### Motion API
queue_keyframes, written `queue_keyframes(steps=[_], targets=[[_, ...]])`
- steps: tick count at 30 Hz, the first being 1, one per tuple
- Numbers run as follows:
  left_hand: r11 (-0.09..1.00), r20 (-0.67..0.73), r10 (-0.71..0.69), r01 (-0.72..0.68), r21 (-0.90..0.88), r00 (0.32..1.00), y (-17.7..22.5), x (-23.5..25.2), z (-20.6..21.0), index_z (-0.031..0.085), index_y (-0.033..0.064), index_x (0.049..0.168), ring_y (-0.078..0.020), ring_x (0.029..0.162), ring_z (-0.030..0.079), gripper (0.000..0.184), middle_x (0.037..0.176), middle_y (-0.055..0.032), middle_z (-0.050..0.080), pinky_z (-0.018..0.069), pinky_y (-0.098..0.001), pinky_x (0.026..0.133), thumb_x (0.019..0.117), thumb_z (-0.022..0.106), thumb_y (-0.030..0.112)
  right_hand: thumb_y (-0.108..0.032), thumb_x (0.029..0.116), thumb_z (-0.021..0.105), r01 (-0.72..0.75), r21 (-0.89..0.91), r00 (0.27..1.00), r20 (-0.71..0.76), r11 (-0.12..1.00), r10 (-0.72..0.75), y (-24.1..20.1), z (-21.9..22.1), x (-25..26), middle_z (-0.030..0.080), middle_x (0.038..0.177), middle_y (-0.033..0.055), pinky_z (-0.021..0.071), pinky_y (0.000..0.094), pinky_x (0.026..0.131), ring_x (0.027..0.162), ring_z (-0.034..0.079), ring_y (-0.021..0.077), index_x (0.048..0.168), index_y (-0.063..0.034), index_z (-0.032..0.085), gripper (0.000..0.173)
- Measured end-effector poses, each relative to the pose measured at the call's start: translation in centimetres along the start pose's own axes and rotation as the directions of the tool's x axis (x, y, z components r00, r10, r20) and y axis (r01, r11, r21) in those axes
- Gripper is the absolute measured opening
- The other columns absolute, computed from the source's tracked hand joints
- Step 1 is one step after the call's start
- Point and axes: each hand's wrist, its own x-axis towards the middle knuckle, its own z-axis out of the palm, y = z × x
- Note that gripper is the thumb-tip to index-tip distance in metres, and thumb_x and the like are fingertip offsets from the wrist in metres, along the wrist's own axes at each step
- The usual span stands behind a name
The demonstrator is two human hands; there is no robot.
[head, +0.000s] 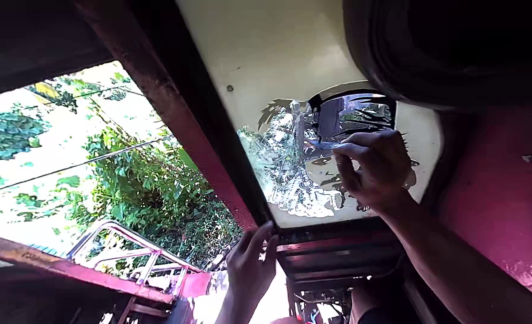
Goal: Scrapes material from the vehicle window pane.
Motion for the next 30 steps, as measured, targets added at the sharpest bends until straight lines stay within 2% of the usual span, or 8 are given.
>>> queue_keyframes(steps=[4,8,11,14,17,21,26,30], targets=[[0.979,-0.057,0.064,-0.052,0.199,0.996,2.0,7.2,1.9,0.058,0.0047,0.143,-0.0198,0.058,0.061,0.057,0.1,-0.0144,0.07,0.0496,-0.0378,0.048,0.0932,0.064,0.031,-0.011,0.0965,0.066,-0.036,0.019,0.999,-0.002,0.999,0.036,0.3,-0.4,-0.3,0.07,0.094,0.0126,0.0503,0.0309,0.08,0.091,0.064,0.022,0.096,-0.0041,0.074,0.011],[0.942,-0.059,0.044,-0.022,0.335,0.997,2.2,8.5,3.2,0.05,0.0193,0.153,-0.0206,0.05,0.053,0.065,0.105,-0.0135,0.06,0.043,-0.0383,0.04,0.0916,0.063,0.037,-0.011,0.0984,0.063,-0.074,0.075,0.996,0.046,0.994,0.071,-0.2,-1.3,-0.5,0.068,0.096,0.0129,0.0498,0.0301,0.083,0.094,0.063,0.021,0.096,-0.002,0.071,0.012],[0.967,-0.048,0.072,-0.057,0.25,0.996,1.6,7.6,3.3,0.06,0.021,0.145,-0.0166,0.055,0.054,0.052,0.108,-0.0117,0.061,0.0436,-0.0338,0.044,0.0947,0.06,0.036,-0.011,0.0974,0.063,-0.182,0.122,0.979,0.113,0.976,0.169,-2.3,-1.0,-0.2,0.069,0.091,0.0114,0.054,0.0232,0.074,0.085,0.066,0.0146,0.095,-0.0009,0.072,0.013],[0.999,-0.082,0.047,-0.048,-0.01,0.996,1.1,6.2,3.4,0.075,0.015,0.116,-0.0067,0.064,0.055,0.028,0.104,-0.0072,0.063,0.0484,-0.022,0.054,0.0945,0.065,0.03,-0.008,0.095,0.065,-0.265,0.129,0.953,0.184,0.956,0.239,-4.7,0.6,-0.1,0.072,0.088,0.0122,0.0567,0.0233,0.07,0.079,0.069,0.0152,0.097,-0.0005,0.075,0.013],[0.983,-0.093,0.022,-0.038,-0.178,0.995,0.8,4.7,3.4,0.075,0.0057,0.101,-0.0025,0.069,0.059,0.019,0.094,-0.0082,0.067,0.0508,-0.0147,0.06,0.0908,0.067,0.02,-0.005,0.0948,0.064,-0.248,0.099,0.962,0.139,0.964,0.234,-5.7,2.3,-0.2,0.071,0.088,0.0116,0.0544,0.025,0.065,0.076,0.068,0.0171,0.102,-0.0022,0.078,0.016],[0.957,-0.075,0.054,-0.073,-0.28,0.996,-0.1,3.4,3.5,0.074,0.0007,0.099,-0.0006,0.068,0.059,0.019,0.091,-0.0095,0.068,0.0499,-0.012,0.061,0.0919,0.066,0.016,-0.006,0.0898,0.061,-0.161,0.069,0.974,0.175,0.985,0.147,-5.9,2.8,-0.7,0.071,0.086,0.0091,0.0509,0.0309,0.064,0.079,0.066,0.0214,0.101,-0.0093,0.081,0.023],[0.927,-0.121,-0.042,-0.006,-0.375,0.992,-0.1,3.8,3.2,0.071,-0.0019,0.106,0.0029,0.068,0.058,0.022,0.087,-0.0051,0.067,0.05,-0.0112,0.061,0.0917,0.067,0.015,-0.006,0.0962,0.063,-0.183,0.1,0.978,0.121,0.978,0.171,-5.6,2.3,0.0,0.068,0.087,0.0109,0.0531,0.0255,0.07,0.08,0.065,0.0174,0.103,-0.0033,0.078,0.016],[0.896,-0.16,-0.107,0.025,-0.444,0.981,0.8,4.6,3.1,0.068,0.0009,0.113,0.004,0.067,0.057,0.026,0.09,-0.0014,0.066,0.0508,-0.0114,0.059,0.0933,0.066,0.017,-0.007,0.0915,0.062,-0.188,0.188,0.958,0.253,0.964,0.137,-6.2,1.9,-0.2,0.071,0.085,0.0068,0.0522,0.0266,0.065,0.079,0.066,0.016,0.101,-0.0081,0.08,0.021]])
